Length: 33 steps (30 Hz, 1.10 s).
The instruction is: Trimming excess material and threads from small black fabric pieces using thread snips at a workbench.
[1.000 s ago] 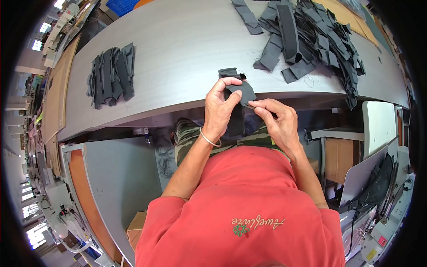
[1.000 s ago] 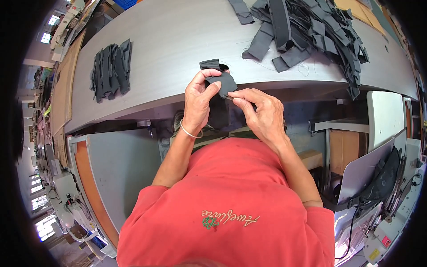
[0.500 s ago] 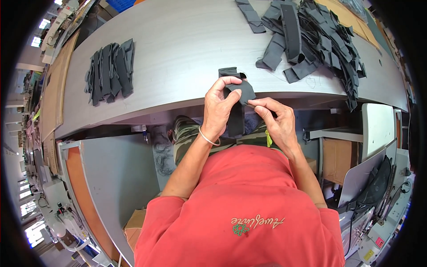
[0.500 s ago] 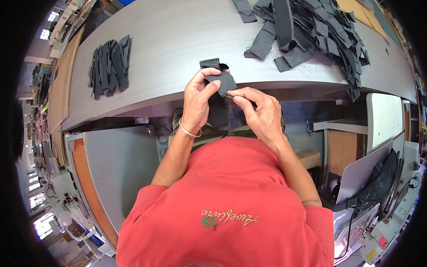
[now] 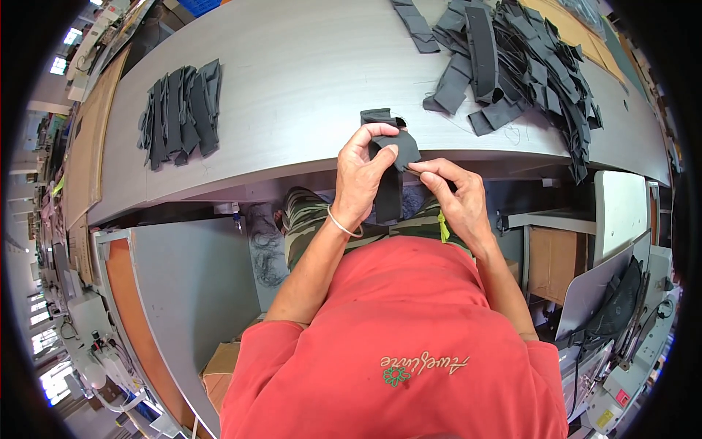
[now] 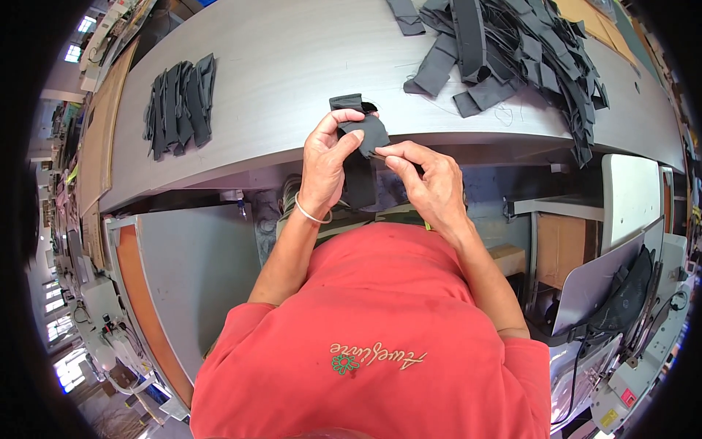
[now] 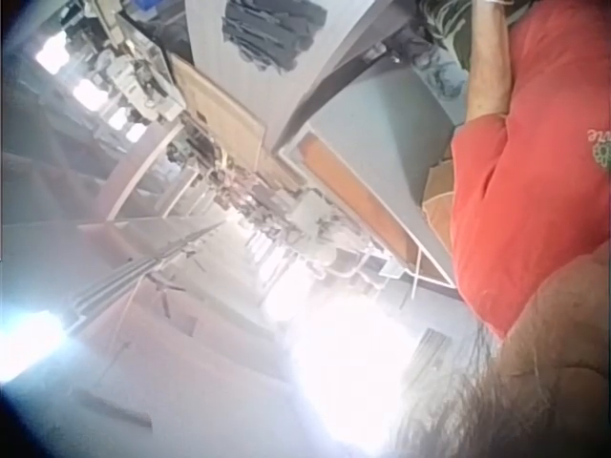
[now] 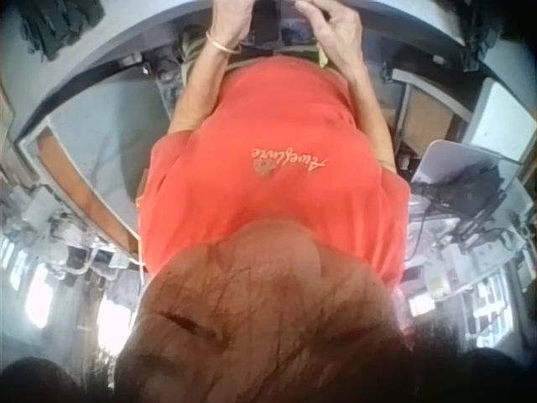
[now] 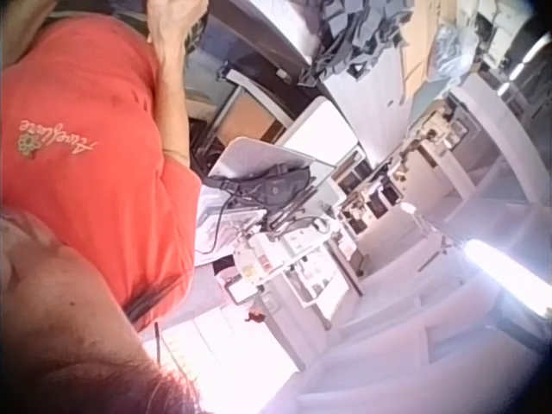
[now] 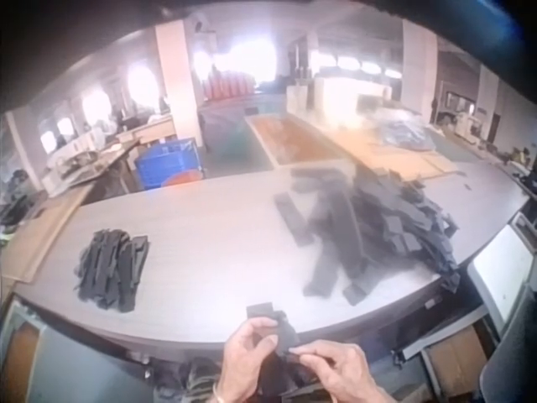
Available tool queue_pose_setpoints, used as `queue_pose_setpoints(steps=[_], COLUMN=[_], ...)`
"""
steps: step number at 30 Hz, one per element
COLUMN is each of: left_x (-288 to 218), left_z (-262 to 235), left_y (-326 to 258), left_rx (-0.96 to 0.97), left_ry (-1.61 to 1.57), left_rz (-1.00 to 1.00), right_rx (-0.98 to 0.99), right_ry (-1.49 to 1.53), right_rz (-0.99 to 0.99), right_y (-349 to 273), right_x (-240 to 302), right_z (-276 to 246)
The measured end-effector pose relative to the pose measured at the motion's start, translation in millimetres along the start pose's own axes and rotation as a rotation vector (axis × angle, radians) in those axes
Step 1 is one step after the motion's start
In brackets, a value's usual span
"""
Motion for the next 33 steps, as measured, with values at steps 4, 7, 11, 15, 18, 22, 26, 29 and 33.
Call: queue_pose_setpoints(steps=[4,7,11,15,18,22,26,29,33], left_x=[-1.4,-0.4,3.3,11.0,12.5,8.3,2.1,5.5,5.6], left_z=[0.1,0.8,0.9,-2.1,-1.6,3.6,11.3,11.6,13.2], left_y=[0.7,0.1,0.2,0.4,-1.3,-5.7,-10.3,-12.5,-14.4], left_rx=[-0.005,-0.004,-0.01,0.011,0.053,0.075,0.134,0.159,0.176], left_ry=[0.026,-0.01,-0.027,-0.018,-0.06,-0.048,0.072,0.149,0.251], left_rz=[0.026,0.011,-0.009,-0.03,-0.099,-0.095,-0.014,0.049,0.1], right_rx=[-0.048,-0.06,-0.057,0.002,0.001,-0.031,-0.065,-0.086,-0.092], right_ry=[-0.031,-0.096,-0.117,-0.009,0.102,0.065,-0.091,-0.211,-0.257], right_rz=[-0.039,-0.038,-0.06,-0.072,-0.091,-0.131,-0.181,-0.211,-0.207], right_y=[0.8,0.6,0.8,0.8,2.2,7.2,8.9,8.2,8.9], right_x=[-1.9,3.8,9.4,9.1,5.3,13.3,15.4,19.2,19.0], right_z=[-0.1,1.1,1.3,0.8,-3.7,-10.0,-8.7,-4.9,-2.7])
Point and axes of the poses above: each hand's wrist, its own y-axis towards the middle knuckle, its own z-axis out of the palm, x = y × z, the point moved 6 cm from there along y, towards the middle knuckle, and after that the axes turned 11 degrees about y, right-handed, at the moved point
